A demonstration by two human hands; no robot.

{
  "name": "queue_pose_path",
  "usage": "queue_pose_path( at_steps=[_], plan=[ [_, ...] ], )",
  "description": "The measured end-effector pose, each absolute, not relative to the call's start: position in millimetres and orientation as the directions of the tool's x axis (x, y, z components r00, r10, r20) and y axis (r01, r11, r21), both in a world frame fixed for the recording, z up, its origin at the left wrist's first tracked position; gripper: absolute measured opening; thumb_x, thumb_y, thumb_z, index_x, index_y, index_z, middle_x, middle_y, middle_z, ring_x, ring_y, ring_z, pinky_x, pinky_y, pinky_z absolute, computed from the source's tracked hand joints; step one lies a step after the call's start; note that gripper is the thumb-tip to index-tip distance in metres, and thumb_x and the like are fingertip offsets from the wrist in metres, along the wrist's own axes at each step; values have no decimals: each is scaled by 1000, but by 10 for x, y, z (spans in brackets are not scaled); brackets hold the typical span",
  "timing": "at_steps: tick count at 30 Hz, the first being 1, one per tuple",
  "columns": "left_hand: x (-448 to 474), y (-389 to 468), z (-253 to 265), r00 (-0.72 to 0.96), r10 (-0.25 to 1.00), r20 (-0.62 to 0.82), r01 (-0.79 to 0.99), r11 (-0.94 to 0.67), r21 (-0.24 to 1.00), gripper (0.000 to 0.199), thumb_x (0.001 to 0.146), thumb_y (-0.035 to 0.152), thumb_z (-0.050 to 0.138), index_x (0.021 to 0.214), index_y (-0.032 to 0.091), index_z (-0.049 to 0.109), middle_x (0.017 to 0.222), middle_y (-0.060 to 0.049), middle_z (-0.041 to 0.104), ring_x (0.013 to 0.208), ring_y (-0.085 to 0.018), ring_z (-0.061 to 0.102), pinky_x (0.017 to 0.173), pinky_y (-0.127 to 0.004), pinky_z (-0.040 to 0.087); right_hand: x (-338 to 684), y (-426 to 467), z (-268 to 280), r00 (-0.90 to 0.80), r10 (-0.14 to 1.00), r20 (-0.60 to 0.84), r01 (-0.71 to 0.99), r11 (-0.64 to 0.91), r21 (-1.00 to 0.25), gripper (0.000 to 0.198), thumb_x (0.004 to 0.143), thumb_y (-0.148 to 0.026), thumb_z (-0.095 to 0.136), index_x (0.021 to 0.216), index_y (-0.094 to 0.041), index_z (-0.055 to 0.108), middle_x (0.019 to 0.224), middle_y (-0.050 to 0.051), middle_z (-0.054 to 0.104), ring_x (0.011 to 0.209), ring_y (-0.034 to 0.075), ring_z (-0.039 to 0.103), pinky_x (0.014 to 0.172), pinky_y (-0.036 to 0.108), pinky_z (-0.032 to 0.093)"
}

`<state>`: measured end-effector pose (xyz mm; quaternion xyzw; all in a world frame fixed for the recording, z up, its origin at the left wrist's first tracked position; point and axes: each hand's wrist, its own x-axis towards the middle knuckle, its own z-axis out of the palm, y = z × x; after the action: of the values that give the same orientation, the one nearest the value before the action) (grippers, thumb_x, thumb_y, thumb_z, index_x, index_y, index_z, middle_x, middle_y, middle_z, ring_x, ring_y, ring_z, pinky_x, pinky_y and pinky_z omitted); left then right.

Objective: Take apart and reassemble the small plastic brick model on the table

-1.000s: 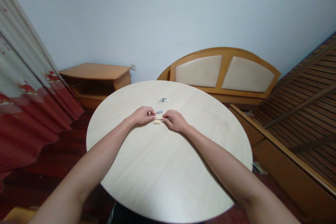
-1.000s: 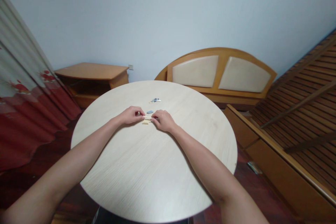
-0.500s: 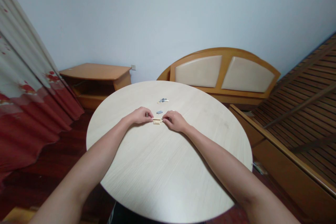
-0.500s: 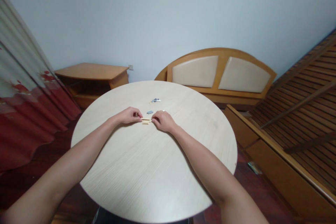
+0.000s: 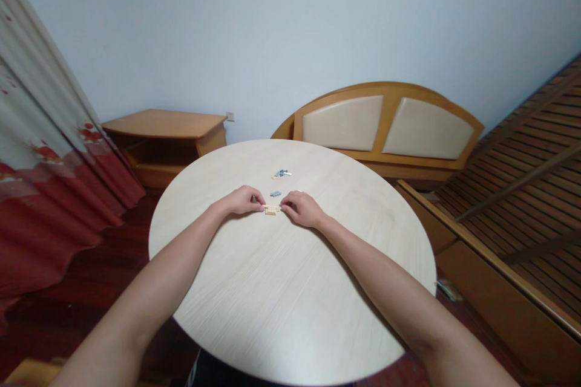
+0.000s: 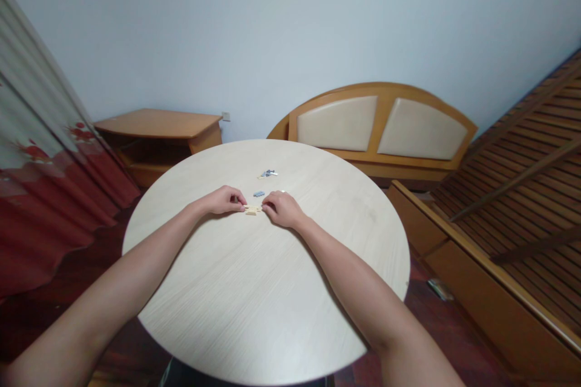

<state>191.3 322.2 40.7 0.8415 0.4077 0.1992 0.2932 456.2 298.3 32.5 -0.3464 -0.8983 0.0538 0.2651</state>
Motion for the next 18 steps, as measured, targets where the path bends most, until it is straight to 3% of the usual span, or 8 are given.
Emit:
queue_pose_path(
  at_steps=[18],
  plan=[
    [1918, 3224, 414, 590, 804, 79, 584, -493, 645, 29, 78, 37, 73, 94, 14, 78, 81, -6, 73, 69, -16, 60, 63, -25, 43, 4580, 3016, 292, -572, 681, 456, 630, 722, -288, 16, 93, -19, 59, 97, -17, 74, 93, 9, 73, 87, 21, 64, 82, 33, 47]
  ],
)
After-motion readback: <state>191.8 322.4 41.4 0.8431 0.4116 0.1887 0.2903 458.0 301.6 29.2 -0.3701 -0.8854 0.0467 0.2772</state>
